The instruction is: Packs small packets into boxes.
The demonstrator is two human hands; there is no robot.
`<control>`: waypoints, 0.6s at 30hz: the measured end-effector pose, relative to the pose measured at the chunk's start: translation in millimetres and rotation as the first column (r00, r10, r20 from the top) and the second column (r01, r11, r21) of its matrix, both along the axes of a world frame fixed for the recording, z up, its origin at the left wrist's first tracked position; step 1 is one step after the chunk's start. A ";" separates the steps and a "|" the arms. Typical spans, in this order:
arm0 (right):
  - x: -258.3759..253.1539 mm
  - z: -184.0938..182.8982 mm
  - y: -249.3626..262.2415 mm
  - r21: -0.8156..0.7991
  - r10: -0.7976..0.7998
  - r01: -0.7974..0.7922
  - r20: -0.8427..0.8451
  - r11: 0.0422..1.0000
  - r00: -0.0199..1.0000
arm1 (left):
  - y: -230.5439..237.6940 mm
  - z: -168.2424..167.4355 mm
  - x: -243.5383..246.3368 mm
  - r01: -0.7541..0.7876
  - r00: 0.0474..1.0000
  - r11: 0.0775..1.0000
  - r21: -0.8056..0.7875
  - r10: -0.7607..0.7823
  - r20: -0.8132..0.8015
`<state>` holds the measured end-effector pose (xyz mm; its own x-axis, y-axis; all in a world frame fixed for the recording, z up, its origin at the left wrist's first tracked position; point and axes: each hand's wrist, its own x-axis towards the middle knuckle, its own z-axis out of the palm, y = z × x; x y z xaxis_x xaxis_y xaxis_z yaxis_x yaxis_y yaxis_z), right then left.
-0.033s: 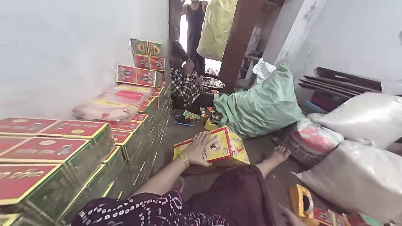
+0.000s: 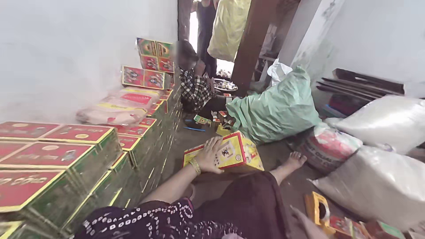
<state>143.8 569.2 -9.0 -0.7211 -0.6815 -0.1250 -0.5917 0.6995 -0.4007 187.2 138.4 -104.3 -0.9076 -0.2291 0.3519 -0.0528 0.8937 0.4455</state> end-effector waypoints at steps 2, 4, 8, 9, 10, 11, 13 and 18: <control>-8.1 -8.1 -15.1 -0.110 0.022 -0.025 -0.035 0.994 0.999 | 6.4 -5.8 1.8 0.030 0.999 1.000 -0.002 -0.030 -0.030; -18.3 -13.5 -31.1 -0.198 0.014 -0.032 -0.091 0.980 0.996 | 13.7 -6.5 0.7 0.071 0.996 0.997 -0.018 -0.072 -0.051; -36.7 -2.6 -61.4 -0.309 0.036 -0.108 -0.228 0.945 0.973 | 28.8 -3.8 2.8 0.189 0.980 0.977 -0.095 -0.194 -0.047; -41.4 7.4 -68.7 -0.330 0.042 -0.123 -0.242 0.936 0.969 | 34.0 -4.6 4.4 0.229 0.971 0.967 -0.110 -0.234 -0.037; -48.5 22.2 -77.0 -0.339 0.049 -0.131 -0.239 0.931 0.970 | 39.7 -5.5 5.3 0.256 0.963 0.958 -0.130 -0.264 -0.048; -57.6 41.1 -87.1 -0.334 0.054 -0.123 -0.208 0.935 0.977 | 43.5 -7.0 5.9 0.263 0.960 0.954 -0.143 -0.274 -0.058; -81.0 85.5 -113.5 -0.333 0.048 -0.089 -0.130 0.939 0.990 | 45.5 -11.9 5.5 0.254 0.959 0.954 -0.159 -0.270 -0.082; -144.1 191.6 -208.5 -0.598 -0.135 0.233 0.204 0.767 0.970 | 42.1 -13.2 3.5 0.251 0.961 0.957 -0.146 -0.265 -0.080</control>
<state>-0.3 360.7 182.6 -0.8482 -0.5038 0.1635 -0.3809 0.3657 -0.8493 190.7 180.5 -117.5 -0.8893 0.0634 0.4530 0.2252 0.9227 0.3130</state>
